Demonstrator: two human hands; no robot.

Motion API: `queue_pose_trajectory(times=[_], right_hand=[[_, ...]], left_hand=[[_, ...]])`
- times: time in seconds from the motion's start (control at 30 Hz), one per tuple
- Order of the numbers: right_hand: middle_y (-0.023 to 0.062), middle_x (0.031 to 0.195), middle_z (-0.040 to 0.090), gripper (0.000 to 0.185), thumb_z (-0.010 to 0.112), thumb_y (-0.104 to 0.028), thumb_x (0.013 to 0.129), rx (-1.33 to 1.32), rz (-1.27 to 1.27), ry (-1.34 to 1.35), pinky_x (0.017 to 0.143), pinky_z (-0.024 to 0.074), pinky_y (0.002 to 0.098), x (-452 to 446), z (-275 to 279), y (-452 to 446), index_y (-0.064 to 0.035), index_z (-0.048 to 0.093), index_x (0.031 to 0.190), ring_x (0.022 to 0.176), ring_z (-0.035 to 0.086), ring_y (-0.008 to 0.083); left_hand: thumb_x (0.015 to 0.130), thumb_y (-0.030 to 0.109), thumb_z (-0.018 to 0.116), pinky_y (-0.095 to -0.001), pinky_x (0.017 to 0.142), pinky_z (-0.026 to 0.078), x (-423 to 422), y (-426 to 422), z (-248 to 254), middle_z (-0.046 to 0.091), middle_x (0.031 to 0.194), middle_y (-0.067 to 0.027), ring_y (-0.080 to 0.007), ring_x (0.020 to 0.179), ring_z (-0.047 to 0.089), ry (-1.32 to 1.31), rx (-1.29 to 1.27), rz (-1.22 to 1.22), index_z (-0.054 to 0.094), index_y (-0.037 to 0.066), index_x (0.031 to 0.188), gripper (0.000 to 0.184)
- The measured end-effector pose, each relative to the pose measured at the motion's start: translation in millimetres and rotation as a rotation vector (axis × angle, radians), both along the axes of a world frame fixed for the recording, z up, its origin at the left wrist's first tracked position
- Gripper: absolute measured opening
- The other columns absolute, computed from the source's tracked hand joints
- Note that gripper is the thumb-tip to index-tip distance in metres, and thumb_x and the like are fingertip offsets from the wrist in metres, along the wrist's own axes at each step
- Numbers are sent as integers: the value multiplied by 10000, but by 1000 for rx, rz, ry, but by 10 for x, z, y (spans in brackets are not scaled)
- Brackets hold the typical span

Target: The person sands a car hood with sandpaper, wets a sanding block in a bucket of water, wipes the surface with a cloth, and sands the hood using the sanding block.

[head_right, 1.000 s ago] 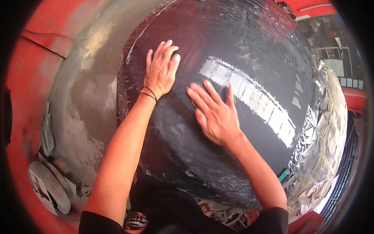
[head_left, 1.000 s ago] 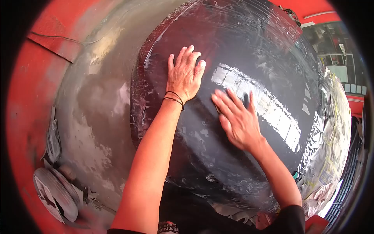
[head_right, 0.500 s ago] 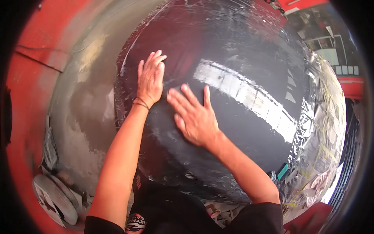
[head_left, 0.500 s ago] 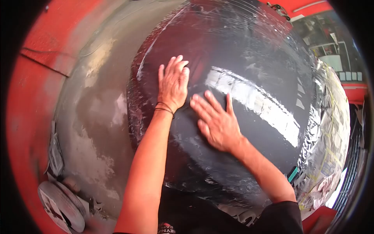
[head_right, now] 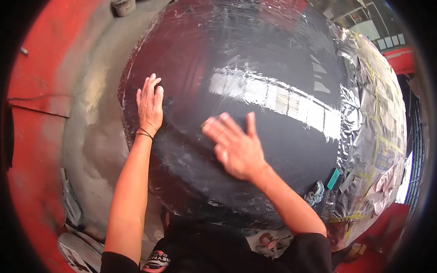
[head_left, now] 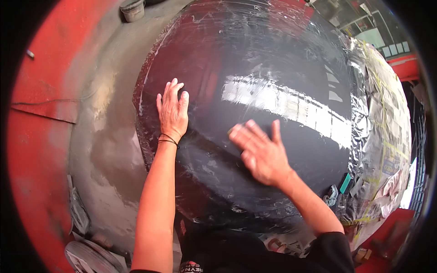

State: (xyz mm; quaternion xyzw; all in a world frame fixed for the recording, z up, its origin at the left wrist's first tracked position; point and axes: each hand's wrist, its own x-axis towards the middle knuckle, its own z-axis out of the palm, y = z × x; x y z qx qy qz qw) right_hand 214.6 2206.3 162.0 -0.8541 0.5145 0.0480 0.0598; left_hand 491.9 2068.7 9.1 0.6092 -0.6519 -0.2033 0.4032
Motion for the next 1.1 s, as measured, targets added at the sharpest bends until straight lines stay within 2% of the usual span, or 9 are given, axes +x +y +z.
queue_pose_trajectory(times=[0.07,0.13,0.23,0.33,0.5,0.6,0.77,0.83,1.1], right_hand=[[-28,1758,498,556,495,-258,1127,-64,-227,-45,1344,1,770,-155,124,-157,-231,518,1681,1701,317,257],[69,1489,710,455,526,-231,1140,-209,-333,-317,1381,144,626,-243,45,-115,-120,650,1564,1429,637,255],[72,1082,713,352,558,-201,1151,257,-595,-938,1134,408,437,-143,361,275,-20,734,1397,1013,645,164],[25,812,620,296,580,-169,1154,506,-581,-1220,709,473,333,-50,629,657,45,762,1247,805,539,105],[65,902,677,248,616,-161,1140,157,-764,-1223,779,518,323,-336,550,911,33,763,1185,855,590,125],[142,1175,777,236,630,-146,1125,-329,-799,-969,985,561,387,-731,596,1097,-15,767,1264,1090,731,246],[135,1562,654,381,678,-171,1093,-744,-1024,-136,1266,379,508,-1631,537,1858,-83,685,1464,1501,547,371],[113,1661,577,482,706,-251,1086,-708,-1131,-3,1289,341,552,-1833,373,2145,-108,640,1542,1580,463,400],[150,1464,677,340,759,-138,1063,-764,-1054,-110,1231,424,540,-2011,-21,2360,-41,708,1385,1469,561,407]], left_hand=[[1172,482,535,-608,1365,150,11,57,144,522,1729,-120,-338,1686,343,41,63,-28,579,97,1564,551],[1071,301,757,-556,1331,317,-66,307,620,613,1620,-218,-382,1590,498,185,-21,-154,625,3,1530,563],[1007,191,834,-444,1305,360,-330,807,1270,594,1639,-128,-250,1563,507,681,283,-495,557,-6,1611,693],[884,513,930,-473,1327,330,-554,1061,1461,415,1774,-183,-318,1642,414,1101,782,-963,302,21,1771,1193],[1207,358,559,-427,1358,289,-1034,1428,1655,485,1752,-149,-253,1638,407,989,933,-974,550,-6,1640,566],[1220,374,529,-400,1303,375,-1152,1207,1716,512,1735,-115,-209,1592,454,705,558,-807,516,-8,1663,585],[1184,309,513,-665,1350,197,-1515,1373,1450,365,1806,-215,-442,1673,330,-294,-22,-709,360,29,1751,651],[1172,403,503,-752,1331,112,-1631,1619,1224,282,1857,-155,-393,1721,232,-479,-16,-718,314,96,1783,709],[1207,483,306,-808,1312,105,-1754,-406,979,207,1889,-68,-325,1743,157,-520,147,-329,279,168,1797,670]])
